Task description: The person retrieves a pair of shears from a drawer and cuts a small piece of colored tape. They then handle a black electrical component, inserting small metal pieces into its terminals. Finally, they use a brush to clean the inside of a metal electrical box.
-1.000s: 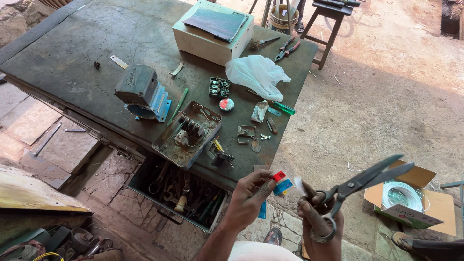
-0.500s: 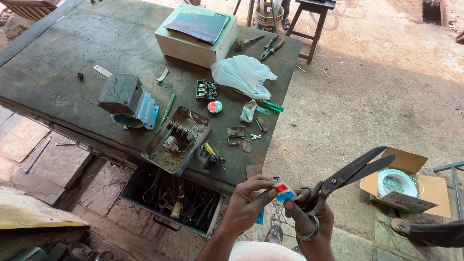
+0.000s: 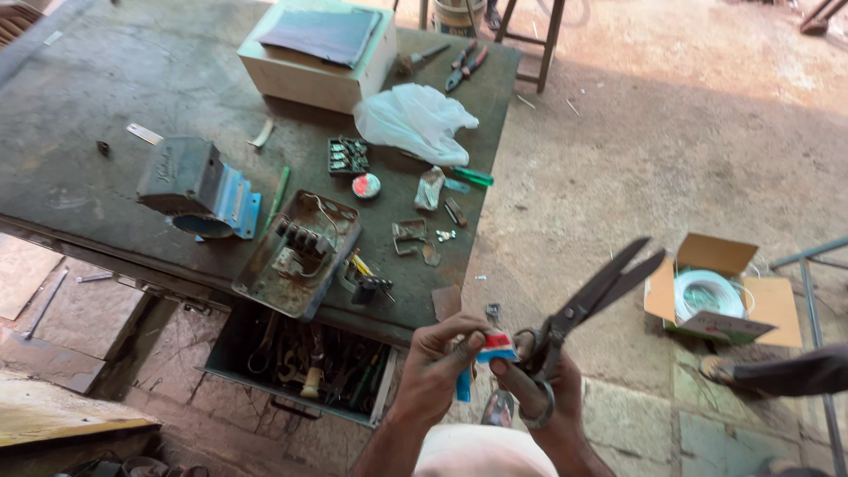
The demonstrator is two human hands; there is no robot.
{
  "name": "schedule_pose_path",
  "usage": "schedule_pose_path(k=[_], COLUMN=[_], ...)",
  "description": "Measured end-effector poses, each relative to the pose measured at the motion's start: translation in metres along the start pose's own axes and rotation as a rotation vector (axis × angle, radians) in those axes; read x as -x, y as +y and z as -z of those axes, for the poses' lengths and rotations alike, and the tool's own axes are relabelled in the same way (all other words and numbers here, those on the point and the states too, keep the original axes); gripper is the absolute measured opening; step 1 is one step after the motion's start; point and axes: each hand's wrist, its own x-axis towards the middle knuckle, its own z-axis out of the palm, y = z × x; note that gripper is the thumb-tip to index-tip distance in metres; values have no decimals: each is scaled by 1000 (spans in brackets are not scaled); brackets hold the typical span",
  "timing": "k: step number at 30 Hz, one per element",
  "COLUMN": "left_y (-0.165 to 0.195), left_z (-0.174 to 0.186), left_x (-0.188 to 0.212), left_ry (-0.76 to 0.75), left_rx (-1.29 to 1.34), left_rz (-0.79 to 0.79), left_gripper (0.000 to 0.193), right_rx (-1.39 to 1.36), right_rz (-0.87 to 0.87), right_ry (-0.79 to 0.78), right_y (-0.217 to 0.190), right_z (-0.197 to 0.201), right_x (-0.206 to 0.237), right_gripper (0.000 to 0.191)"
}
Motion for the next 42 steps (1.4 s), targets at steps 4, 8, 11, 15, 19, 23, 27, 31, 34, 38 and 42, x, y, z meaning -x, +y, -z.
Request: schedule_pose_path(k=[4, 8, 11, 15, 19, 23, 27, 31, 34, 38, 42], left_y=[-8, -13, -14, -13, -9, -8, -8, -8, -7, -6, -5], left_z=[0, 1, -1, -2, 2, 5, 7, 8, 8, 8, 6], left_x=[4, 5, 6, 6, 5, 6, 8, 8, 9, 11, 14], left_ry=[67, 36, 112, 71, 59, 72, 97, 126, 137, 129, 133], left_rx=[95, 128, 47, 114, 111, 49, -68, -156, -196, -233, -296], left_rz=[39, -62, -54, -9, -16, -51, -85, -113, -120, -118, -138], left_gripper=[19, 23, 23, 23, 25, 25, 25, 25, 25, 25, 23], right_rx=[165, 167, 151, 152, 41, 139, 175, 200, 198, 270, 449], right_rz=[159, 176, 211, 254, 404, 460, 515, 501, 551, 537, 542], right_ry=[-75, -74, -64, -93, -114, 32, 26, -22, -81, -88, -59], right_y=[0, -5, -10, -15, -15, -11, -10, -11, -16, -24, -31], right_z=[-1, -3, -7, -10, -5, 5, 11, 6, -1, -7, -10], right_x=[4, 6, 7, 7, 8, 7, 6, 9, 11, 11, 10], right_gripper=[24, 28, 28, 31, 24, 26, 32, 32, 31, 28, 25])
